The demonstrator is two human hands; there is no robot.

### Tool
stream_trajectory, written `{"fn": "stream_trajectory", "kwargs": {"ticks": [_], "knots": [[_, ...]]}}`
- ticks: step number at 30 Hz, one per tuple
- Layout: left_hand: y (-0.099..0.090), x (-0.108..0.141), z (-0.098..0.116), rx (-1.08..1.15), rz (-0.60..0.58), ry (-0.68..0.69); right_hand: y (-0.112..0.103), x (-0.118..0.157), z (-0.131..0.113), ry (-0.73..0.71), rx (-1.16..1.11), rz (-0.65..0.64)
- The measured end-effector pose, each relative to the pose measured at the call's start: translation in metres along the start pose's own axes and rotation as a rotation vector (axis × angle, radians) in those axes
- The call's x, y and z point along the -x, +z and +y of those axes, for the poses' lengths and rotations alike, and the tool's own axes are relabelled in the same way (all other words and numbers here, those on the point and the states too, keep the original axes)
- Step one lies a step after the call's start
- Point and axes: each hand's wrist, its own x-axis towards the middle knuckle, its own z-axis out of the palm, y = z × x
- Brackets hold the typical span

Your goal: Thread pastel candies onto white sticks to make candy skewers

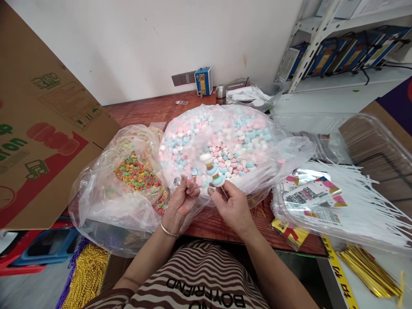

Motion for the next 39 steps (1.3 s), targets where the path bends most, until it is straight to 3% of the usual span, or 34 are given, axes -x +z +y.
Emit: {"fn": "stream_trajectory", "kwargs": {"ticks": [4, 8, 12, 16, 22, 28, 34, 39], "knots": [[-0.001, -0.001, 0.002, -0.014, 0.031, 0.033, -0.007, 0.013, 0.003, -0.024, 0.083, 0.016], [0.002, 0.002, -0.01, -0.179, 0.06, 0.178, 0.001, 0.012, 0.001, 0.106, -0.096, 0.036], [0.005, 0.01, -0.022, -0.431, -0.025, 0.309, 0.013, 0.002, 0.004, 0.21, -0.261, -0.006], [0.008, 0.017, -0.02, -0.549, -0.126, 0.144, 0.017, -0.001, 0.005, 0.185, -0.274, 0.039], [0.011, 0.016, -0.023, -0.427, -0.012, 0.149, 0.015, 0.001, 0.004, 0.145, -0.211, 0.053], [0.003, 0.007, -0.027, -0.184, -0.022, -0.01, 0.005, 0.003, 0.002, 0.131, -0.114, 0.047], [0.002, 0.005, -0.018, -0.006, -0.101, -0.027, -0.015, 0.025, -0.003, -0.092, 0.172, 0.045], [0.002, 0.002, -0.017, -0.061, -0.017, 0.054, -0.023, 0.045, -0.002, -0.233, 0.355, -0.032]]}}
